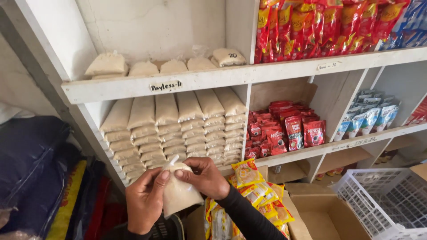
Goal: The person repeatedly picks up small, clear plastic bags containing a white substance from a shelf and places them into a black plastic basket. The person also takes bags from the basket and places them back onto the shelf, organizing the items.
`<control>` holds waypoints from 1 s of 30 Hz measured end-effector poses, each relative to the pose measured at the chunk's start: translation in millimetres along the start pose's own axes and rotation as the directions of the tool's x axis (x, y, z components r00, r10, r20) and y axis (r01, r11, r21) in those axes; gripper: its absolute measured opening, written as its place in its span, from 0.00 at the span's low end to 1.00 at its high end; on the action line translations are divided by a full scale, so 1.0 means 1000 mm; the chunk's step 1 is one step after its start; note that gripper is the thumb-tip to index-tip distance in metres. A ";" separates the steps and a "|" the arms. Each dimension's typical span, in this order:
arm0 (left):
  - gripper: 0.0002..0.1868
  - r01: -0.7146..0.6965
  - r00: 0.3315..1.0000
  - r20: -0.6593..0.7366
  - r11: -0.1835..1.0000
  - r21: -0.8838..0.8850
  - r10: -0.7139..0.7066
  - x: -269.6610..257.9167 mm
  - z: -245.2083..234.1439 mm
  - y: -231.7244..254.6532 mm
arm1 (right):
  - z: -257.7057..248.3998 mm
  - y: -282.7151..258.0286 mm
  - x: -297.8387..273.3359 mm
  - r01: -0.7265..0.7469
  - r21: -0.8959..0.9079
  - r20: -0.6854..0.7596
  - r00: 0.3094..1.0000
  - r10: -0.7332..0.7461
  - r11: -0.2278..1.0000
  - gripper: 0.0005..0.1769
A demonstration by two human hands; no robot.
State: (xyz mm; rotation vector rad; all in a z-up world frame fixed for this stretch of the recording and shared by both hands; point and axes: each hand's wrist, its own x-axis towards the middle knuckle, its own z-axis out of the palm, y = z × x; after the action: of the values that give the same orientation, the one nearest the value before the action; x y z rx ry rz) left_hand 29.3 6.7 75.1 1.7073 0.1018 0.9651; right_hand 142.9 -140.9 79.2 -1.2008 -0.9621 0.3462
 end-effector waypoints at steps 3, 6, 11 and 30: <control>0.13 -0.010 0.998 -0.063 0.999 -0.037 0.008 0.012 0.008 0.002 | 0.009 -0.032 0.007 -0.014 0.130 -0.015 1.000 0.016 0.991 0.16; 0.13 -0.035 0.992 -0.123 0.995 -0.089 0.024 0.024 0.017 0.002 | 0.008 -0.031 0.016 0.003 0.167 0.001 1.000 -0.003 0.986 0.20; 0.14 -0.036 0.985 -0.170 0.992 -0.118 0.015 0.051 0.024 0.017 | 0.001 -0.009 0.050 0.125 0.047 0.002 0.992 -0.125 0.991 0.18; 0.19 -0.329 0.913 -0.076 0.835 0.442 0.400 0.325 -0.002 0.075 | -0.049 -0.100 0.315 0.140 -0.021 0.078 0.987 -0.138 0.990 0.25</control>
State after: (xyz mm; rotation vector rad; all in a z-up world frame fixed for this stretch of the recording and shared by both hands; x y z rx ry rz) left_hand 214.1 147.5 314.9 2.0872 0.0977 1.4560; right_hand 338.6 8.0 305.9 -1.1435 -1.1140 0.2709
